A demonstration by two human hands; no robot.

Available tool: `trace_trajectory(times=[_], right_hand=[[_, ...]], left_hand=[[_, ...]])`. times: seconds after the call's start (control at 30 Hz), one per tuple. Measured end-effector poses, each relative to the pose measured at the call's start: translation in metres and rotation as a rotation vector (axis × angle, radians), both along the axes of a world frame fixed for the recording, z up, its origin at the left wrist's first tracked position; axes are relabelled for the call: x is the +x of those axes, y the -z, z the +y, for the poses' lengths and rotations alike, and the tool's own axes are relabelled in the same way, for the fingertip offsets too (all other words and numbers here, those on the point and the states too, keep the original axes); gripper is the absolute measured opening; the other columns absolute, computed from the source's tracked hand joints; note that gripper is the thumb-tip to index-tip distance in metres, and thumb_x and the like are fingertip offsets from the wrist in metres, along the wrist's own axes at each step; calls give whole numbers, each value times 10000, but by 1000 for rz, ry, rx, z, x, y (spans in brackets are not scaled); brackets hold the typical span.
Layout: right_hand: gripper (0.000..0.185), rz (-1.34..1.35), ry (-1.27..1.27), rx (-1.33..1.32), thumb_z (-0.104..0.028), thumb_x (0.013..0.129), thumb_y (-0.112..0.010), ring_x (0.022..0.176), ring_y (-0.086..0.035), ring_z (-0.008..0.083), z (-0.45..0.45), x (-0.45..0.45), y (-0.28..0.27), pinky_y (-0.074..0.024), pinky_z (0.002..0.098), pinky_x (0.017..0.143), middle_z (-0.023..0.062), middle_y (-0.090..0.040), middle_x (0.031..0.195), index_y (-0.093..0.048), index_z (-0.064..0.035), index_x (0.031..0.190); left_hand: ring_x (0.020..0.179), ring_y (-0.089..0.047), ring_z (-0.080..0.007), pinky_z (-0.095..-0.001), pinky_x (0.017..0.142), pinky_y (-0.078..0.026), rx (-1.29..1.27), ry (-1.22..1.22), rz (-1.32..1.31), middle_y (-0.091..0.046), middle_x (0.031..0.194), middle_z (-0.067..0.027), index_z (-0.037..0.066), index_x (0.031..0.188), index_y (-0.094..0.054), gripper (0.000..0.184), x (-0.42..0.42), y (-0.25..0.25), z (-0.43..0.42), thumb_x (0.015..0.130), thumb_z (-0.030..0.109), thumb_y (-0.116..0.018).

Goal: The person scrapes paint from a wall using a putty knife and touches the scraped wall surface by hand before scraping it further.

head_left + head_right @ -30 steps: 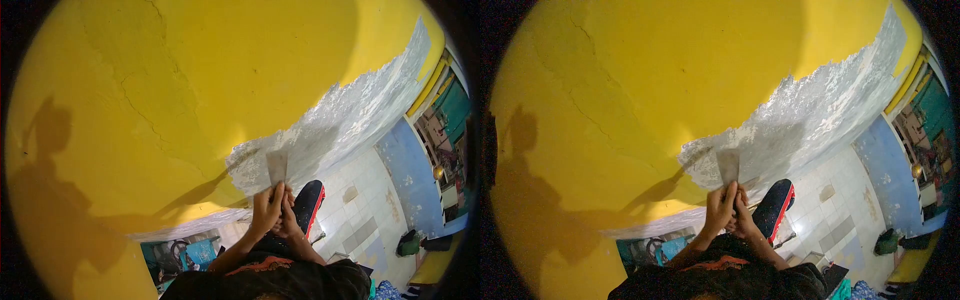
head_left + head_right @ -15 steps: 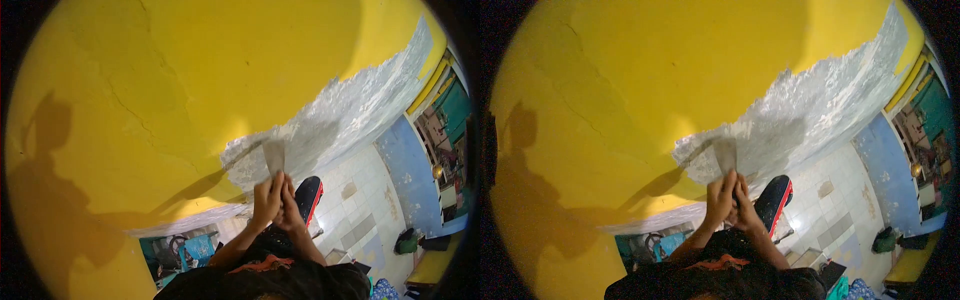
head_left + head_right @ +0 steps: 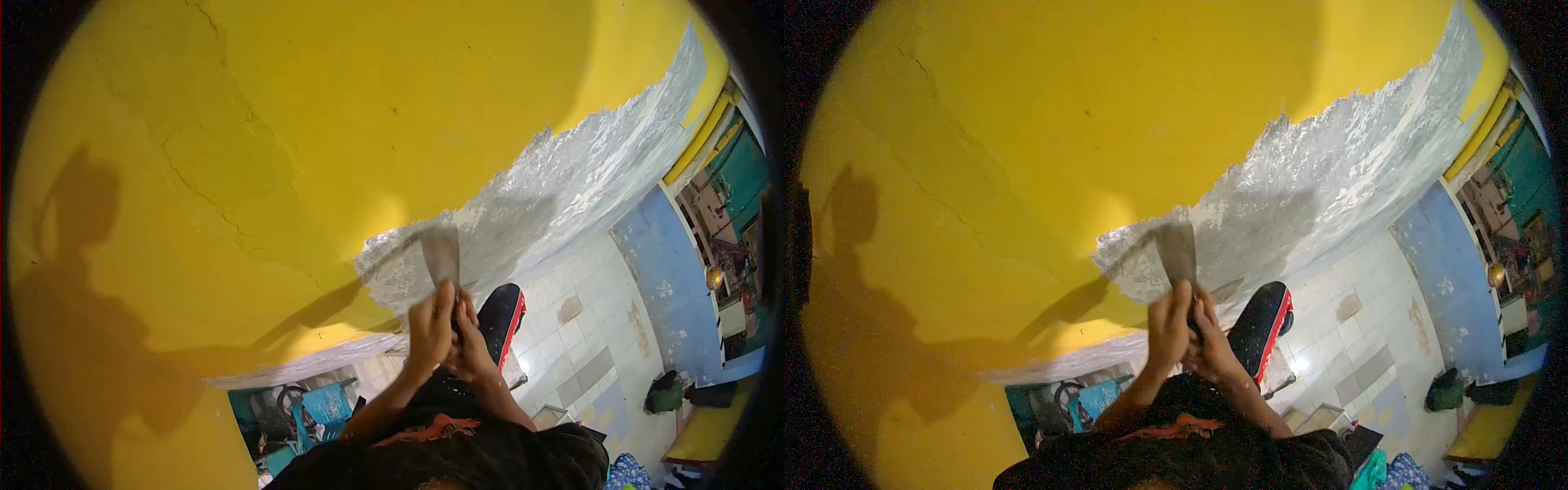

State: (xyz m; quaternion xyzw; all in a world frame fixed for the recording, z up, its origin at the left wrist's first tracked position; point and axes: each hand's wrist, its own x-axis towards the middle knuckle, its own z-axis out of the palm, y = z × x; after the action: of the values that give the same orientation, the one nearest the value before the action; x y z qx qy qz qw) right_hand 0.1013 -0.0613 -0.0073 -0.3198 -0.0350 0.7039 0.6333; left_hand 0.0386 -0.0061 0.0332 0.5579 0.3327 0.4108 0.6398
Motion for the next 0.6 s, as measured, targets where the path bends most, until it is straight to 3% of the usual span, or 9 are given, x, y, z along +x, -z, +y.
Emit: trace_trajectory(times=[0.03, 0.07, 0.1, 0.17, 0.3, 0.43, 0.5, 0.53, 0.6], right_hand=[[421, -48, 57, -56, -576, 872, -368, 291, -231, 60, 7, -2, -11, -199, 194, 275, -69, -249, 417, -501, -181, 818], [378, 89, -40, 34, -522, 896, -375, 301, -240, 54, 3, 4, 6, -202, 196, 275, -53, -309, 453, -485, -210, 1078], [378, 82, -38, 41, -522, 896, -375, 301, -240, 54, 3, 5, 5, -202, 196, 275, -53, -309, 453, -485, -210, 1078], [499, -81, -17, 184, -442, 931, -354, 363, -261, 62, 2, 6, 3, -222, 185, 321, -33, -309, 559, -131, -355, 1369], [522, -249, 25, 57, -457, 922, -369, 371, -274, 63, -5, -1, 11, -228, 182, 324, -32, -304, 549, -125, -354, 1372], [531, 10, -90, 68, -469, 915, -377, 368, -286, 66, 7, 9, 7, -241, 198, 308, -32, -337, 557, -115, -377, 1368], [345, -94, -6, 129, -518, 902, -360, 322, -293, 55, 12, 5, -3, -232, 191, 304, -62, -318, 485, -393, -347, 1200], [345, -98, -9, 133, -518, 902, -360, 322, -293, 55, 13, 6, -2, -232, 191, 304, -62, -318, 485, -393, -347, 1200], [512, -80, -39, 196, -432, 937, -345, 360, -279, 64, 0, 2, 9, -249, 197, 315, -26, -343, 560, -112, -333, 1381]], left_hand=[[520, -513, -93, -210, 463, -391, 26, 6, 7, -543, 583, -46, -21, 720, -547, 398, 0, -8, 7, 958, 245, -371], [523, -518, -103, -220, 480, -403, 22, 66, 9, -542, 583, -49, -21, 716, -545, 395, -3, -19, 9, 958, 240, -373], [523, -518, -103, -220, 480, -403, 30, 68, 3, -542, 583, -49, -21, 716, -545, 395, -1, -15, 10, 958, 240, -373], [521, -519, -104, -218, 487, -404, 50, 14, -82, -540, 581, -55, -19, 716, -545, 394, 3, 1, 7, 957, 244, -378], [509, -514, -104, -217, 481, -400, 23, 10, -65, -538, 577, -55, -16, 714, -547, 379, -3, 5, -9, 955, 231, -389], [503, -510, -94, -216, 462, -391, 14, -15, 41, -538, 571, -46, -17, 707, -550, 376, -3, -8, 6, 950, 231, -404], [499, -506, -88, -213, 449, -385, 62, -39, 40, -539, 568, -42, -17, 707, -551, 376, 3, -9, 14, 949, 232, -408], [491, -502, -83, -208, 435, -377, 74, -33, -25, -540, 564, -39, -19, 703, -553, 382, 4, 0, 16, 948, 237, -408], [484, -498, -78, -203, 422, -368, 59, -30, -77, -541, 560, -35, -20, 699, -554, 389, -2, 15, 2, 947, 242, -409]])
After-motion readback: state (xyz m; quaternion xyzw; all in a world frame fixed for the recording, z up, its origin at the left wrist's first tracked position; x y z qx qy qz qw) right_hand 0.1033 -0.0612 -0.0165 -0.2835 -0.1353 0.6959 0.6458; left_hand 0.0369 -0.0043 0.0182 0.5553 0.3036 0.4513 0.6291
